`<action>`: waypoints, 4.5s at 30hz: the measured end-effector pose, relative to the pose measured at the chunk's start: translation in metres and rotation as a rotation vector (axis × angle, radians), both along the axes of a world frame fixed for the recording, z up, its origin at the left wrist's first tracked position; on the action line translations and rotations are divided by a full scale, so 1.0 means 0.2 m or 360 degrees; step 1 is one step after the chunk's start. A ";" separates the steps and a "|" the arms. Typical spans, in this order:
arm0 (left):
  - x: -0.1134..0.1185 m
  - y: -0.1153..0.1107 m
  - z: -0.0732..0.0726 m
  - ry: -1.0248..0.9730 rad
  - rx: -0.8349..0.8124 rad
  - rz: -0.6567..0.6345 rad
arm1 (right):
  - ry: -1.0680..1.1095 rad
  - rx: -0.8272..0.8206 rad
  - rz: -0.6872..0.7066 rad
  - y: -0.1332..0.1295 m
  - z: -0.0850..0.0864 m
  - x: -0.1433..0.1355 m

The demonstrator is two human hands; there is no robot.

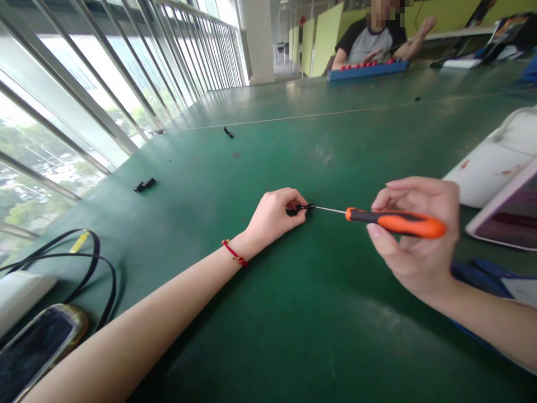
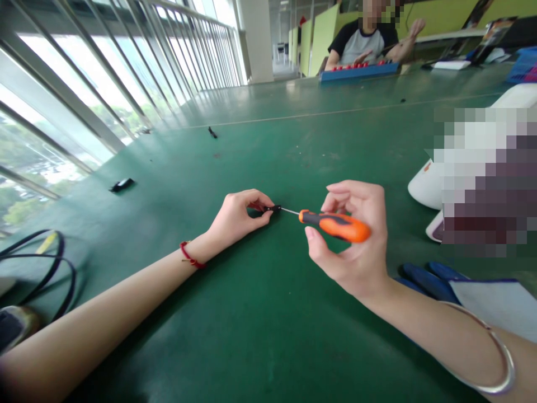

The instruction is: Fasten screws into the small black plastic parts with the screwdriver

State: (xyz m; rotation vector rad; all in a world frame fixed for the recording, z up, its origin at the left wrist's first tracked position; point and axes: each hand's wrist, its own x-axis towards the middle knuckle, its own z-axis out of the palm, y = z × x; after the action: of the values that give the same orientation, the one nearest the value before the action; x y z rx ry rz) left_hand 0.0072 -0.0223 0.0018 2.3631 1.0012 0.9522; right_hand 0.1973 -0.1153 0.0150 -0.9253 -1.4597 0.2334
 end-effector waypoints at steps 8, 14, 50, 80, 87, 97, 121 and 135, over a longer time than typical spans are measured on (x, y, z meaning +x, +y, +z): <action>0.00 0.00 0.00 0.0015 0.0002 0.0001 | -0.0134 0.0041 -0.0114 -0.01 0.00 0.00; 0.00 0.00 0.00 0.0012 -0.0006 -0.0004 | -0.0279 -0.0177 -0.0126 -0.01 0.00 0.00; 0.00 0.00 0.00 -0.0043 -0.0091 -0.0003 | -0.0266 -0.0030 -0.0190 -0.01 0.00 0.00; 0.00 0.01 -0.01 -0.0057 -0.0092 -0.0020 | -0.0357 -0.0110 -0.0045 0.00 -0.01 0.02; 0.00 0.01 0.00 -0.0057 -0.0075 -0.0021 | -0.0201 0.0083 -0.0098 0.01 -0.02 0.02; 0.00 0.01 -0.01 -0.0066 -0.0082 -0.0035 | -0.0371 0.0063 -0.0187 -0.02 -0.01 0.02; 0.00 0.01 -0.01 -0.0056 -0.0100 -0.0024 | -0.0206 0.0038 -0.0102 0.00 0.00 0.01; 0.00 0.01 -0.01 -0.0055 -0.0092 -0.0023 | -0.0178 0.0016 0.0005 0.01 0.00 0.02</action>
State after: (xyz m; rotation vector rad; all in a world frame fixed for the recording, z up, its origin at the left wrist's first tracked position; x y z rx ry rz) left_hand 0.0071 -0.0203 0.0005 2.2956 0.9843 0.9432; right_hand 0.2012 -0.1135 0.0145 -0.9406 -1.5637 0.1789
